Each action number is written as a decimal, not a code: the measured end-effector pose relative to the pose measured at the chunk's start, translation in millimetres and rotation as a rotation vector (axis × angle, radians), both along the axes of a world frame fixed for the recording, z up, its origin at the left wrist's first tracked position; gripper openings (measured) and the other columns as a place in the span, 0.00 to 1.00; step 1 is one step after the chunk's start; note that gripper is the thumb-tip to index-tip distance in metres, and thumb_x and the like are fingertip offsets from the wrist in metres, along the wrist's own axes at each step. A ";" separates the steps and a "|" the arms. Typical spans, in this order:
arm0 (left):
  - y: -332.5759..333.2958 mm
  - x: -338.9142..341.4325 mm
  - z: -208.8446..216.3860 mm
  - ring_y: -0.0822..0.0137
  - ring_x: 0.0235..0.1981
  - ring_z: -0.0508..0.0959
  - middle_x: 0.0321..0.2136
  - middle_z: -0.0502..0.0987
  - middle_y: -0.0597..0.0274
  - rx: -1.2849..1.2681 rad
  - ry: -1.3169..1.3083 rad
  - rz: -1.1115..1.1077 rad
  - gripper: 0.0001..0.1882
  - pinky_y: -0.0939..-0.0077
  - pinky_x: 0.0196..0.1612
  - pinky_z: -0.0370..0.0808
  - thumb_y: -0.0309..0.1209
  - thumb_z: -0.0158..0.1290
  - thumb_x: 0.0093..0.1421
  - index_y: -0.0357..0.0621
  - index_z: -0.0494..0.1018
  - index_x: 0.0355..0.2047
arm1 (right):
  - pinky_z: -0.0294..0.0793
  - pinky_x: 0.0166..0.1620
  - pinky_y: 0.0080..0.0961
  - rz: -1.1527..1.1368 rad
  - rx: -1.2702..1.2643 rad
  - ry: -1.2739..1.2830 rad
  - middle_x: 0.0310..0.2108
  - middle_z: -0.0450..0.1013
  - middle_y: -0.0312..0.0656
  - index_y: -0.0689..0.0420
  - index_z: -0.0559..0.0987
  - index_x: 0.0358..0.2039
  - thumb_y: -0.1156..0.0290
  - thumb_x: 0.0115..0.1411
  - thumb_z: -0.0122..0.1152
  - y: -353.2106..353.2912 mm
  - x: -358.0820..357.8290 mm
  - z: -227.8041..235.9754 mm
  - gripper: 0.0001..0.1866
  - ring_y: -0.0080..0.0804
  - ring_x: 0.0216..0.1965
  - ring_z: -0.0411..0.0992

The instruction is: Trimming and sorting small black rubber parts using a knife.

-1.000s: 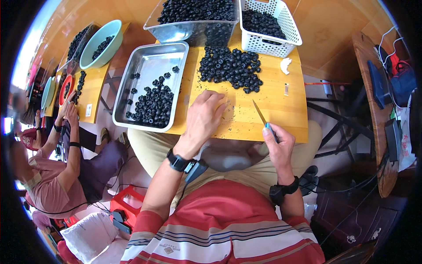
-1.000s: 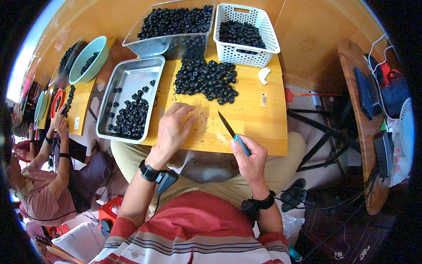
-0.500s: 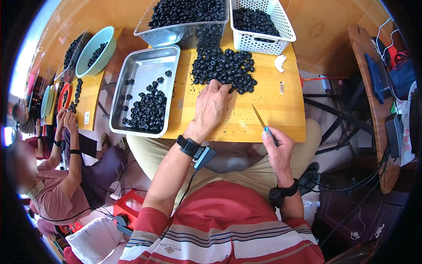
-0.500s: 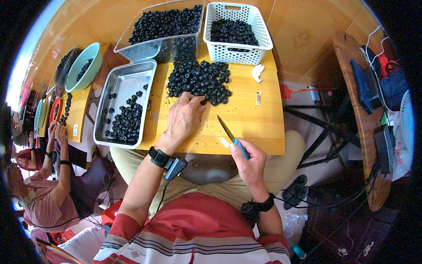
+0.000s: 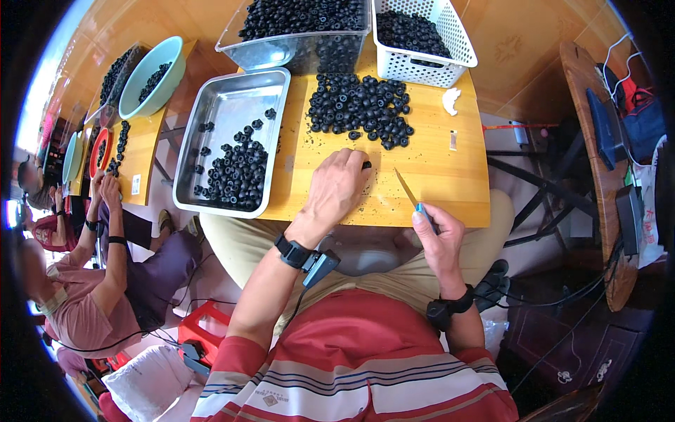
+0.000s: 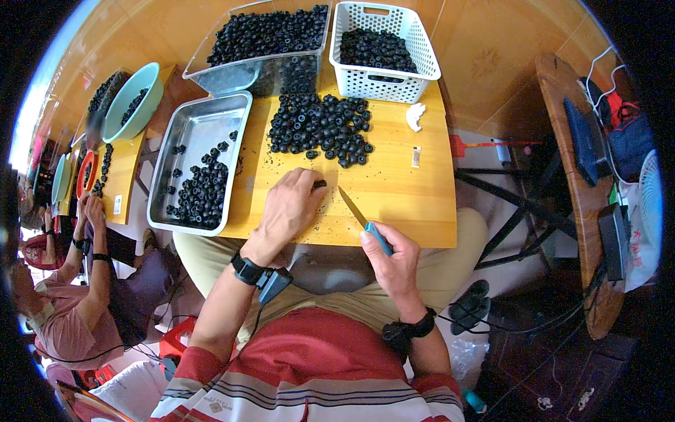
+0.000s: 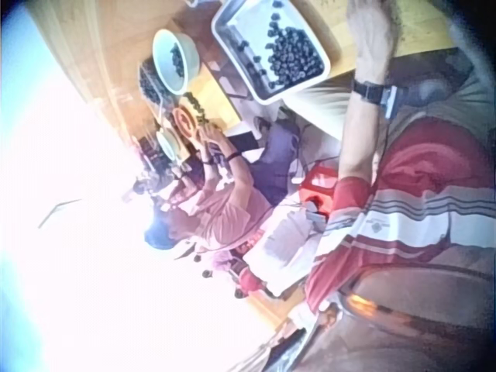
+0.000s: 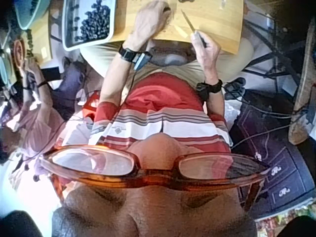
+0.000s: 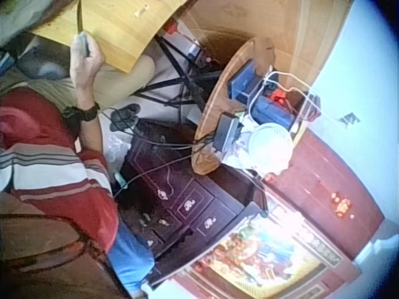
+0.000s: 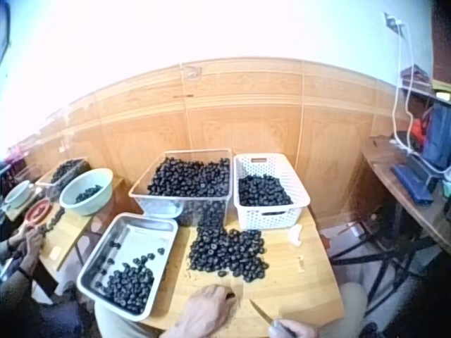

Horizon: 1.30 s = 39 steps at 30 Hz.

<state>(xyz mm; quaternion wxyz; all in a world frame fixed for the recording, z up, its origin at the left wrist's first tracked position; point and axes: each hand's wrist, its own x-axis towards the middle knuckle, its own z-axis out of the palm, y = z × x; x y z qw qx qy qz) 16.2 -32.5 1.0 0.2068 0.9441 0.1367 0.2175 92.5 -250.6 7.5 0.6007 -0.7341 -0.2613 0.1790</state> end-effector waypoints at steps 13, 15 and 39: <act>-11.3 -34.7 -1.2 0.71 0.39 0.81 0.39 0.81 0.60 -1.835 -0.473 0.006 0.11 0.75 0.48 0.82 0.20 0.56 0.62 0.36 0.78 0.46 | 0.67 0.30 0.16 0.060 -0.022 0.007 0.24 0.72 0.31 0.68 0.81 0.42 0.63 0.62 0.66 8.7 -6.5 3.4 0.18 0.15 0.26 0.65; -11.5 -37.4 -1.7 0.71 0.39 0.81 0.39 0.81 0.60 -1.899 -0.483 0.020 0.12 0.74 0.49 0.82 0.20 0.56 0.62 0.37 0.78 0.47 | 0.67 0.30 0.16 0.066 -0.021 0.004 0.24 0.72 0.31 0.68 0.81 0.41 0.63 0.62 0.66 9.8 -7.4 0.4 0.18 0.15 0.26 0.65; -29.3 -47.6 -5.1 0.75 0.34 0.79 0.36 0.78 0.63 -1.901 -0.532 -0.076 0.12 0.77 0.41 0.83 0.30 0.51 0.68 0.37 0.73 0.49 | 0.68 0.29 0.18 0.187 -0.014 0.033 0.22 0.72 0.33 0.67 0.81 0.40 0.63 0.62 0.67 18.2 -21.7 3.2 0.17 0.16 0.24 0.66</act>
